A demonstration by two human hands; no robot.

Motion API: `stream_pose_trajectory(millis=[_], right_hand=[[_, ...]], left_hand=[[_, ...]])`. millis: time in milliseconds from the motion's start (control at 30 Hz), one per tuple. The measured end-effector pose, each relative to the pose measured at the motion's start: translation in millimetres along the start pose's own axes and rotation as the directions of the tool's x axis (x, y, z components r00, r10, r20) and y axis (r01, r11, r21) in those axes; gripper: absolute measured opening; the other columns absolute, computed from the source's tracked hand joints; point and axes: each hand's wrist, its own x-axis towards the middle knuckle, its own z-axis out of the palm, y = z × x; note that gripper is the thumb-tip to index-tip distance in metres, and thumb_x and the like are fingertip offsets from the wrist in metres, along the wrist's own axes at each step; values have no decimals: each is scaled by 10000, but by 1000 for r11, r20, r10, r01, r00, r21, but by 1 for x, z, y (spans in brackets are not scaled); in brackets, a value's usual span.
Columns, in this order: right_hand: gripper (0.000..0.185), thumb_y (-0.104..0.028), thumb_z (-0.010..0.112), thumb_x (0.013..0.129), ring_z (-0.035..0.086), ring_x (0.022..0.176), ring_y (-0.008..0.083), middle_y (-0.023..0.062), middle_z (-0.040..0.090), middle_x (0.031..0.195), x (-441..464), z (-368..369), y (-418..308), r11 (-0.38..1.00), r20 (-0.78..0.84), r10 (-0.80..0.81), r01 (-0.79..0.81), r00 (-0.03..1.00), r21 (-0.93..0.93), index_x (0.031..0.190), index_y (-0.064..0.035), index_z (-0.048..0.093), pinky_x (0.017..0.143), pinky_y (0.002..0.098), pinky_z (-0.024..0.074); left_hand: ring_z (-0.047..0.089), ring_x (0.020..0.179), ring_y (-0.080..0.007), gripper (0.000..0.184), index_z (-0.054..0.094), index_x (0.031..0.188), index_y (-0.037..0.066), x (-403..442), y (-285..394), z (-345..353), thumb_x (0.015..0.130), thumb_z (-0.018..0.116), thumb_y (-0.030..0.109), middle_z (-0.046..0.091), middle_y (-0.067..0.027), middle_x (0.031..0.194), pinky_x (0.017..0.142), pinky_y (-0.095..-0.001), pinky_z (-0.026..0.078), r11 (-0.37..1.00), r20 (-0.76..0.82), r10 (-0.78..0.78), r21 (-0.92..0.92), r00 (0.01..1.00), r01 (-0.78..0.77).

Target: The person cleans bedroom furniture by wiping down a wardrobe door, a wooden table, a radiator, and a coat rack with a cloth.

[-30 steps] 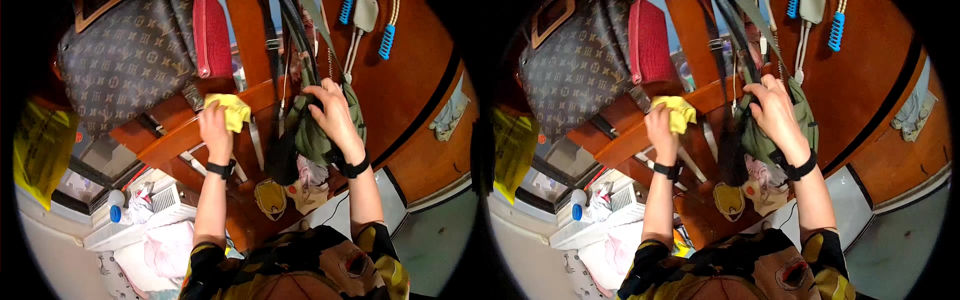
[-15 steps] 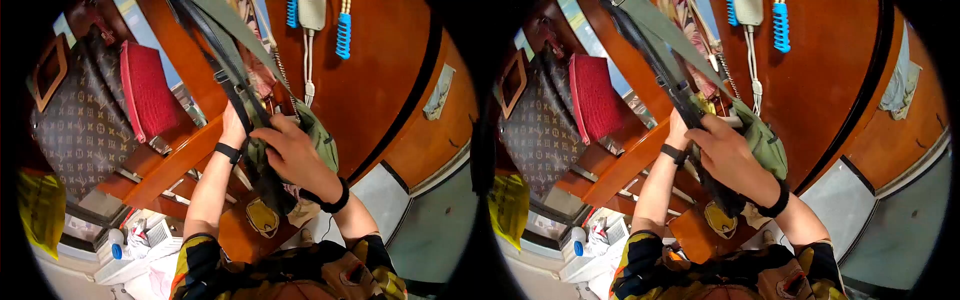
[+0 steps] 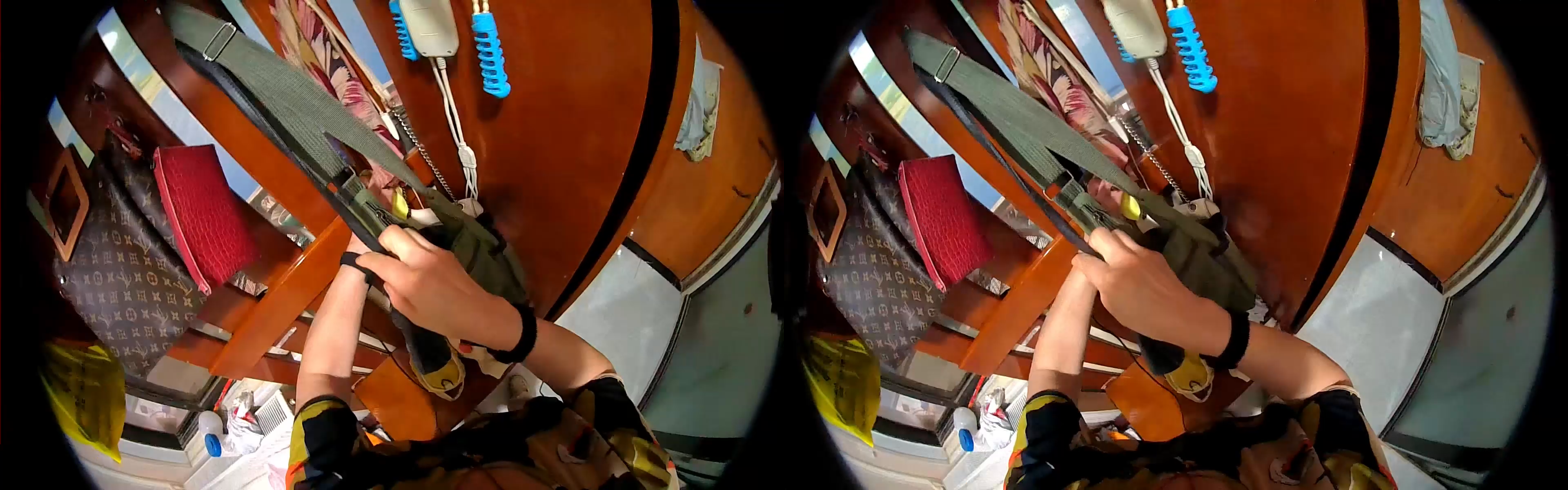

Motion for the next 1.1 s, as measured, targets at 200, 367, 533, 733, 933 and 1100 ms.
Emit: stream_pose_trajectory(millis=[200,367,533,733,933,1100], right_hand=[[305,46,615,742,578,881,296,112,522,961,2,-6,9,998,-5,-15,15,1000,-53,1041,-9,632,705,370,505],[301,35,630,733,580,887,298,117,527,968,3,-8,16,1000,7,-24,24,1000,-19,1030,-10,635,715,377,505],[307,37,636,727,585,876,292,112,531,964,2,-8,16,999,7,8,-7,1000,-39,1030,-14,641,710,370,505],[301,51,636,723,585,867,284,104,537,967,3,-5,15,998,-33,-39,37,999,-57,1018,-3,648,689,358,507],[299,60,622,723,569,843,278,103,530,948,0,5,15,993,-115,-103,96,988,-65,1015,0,651,666,343,500],[307,25,616,762,532,833,275,98,508,916,-3,15,10,995,-85,-94,92,992,-31,1066,-5,639,640,352,490]], left_hand=[[506,1096,-183,219,543,1135,102,32,4,33,989,487,256,540,-65,1205,976,-323,419,836,7,130,537,992,-113],[515,1078,-195,216,548,1122,92,47,6,50,973,502,242,546,-72,1181,957,-332,425,655,48,202,735,978,-171],[524,1059,-208,213,553,1109,83,48,7,57,957,517,227,552,-79,1157,939,-341,431,562,68,197,810,978,-170],[534,1037,-223,210,559,1093,71,46,22,61,938,534,210,560,-87,1128,917,-352,437,431,101,119,891,988,-143],[545,1015,-238,208,566,1078,59,35,41,63,919,552,192,567,-96,1099,895,-363,444,277,138,62,949,988,-150],[553,996,-251,207,571,1065,49,11,62,57,903,567,178,574,-102,1075,877,-372,450,78,158,45,984,986,-161]])
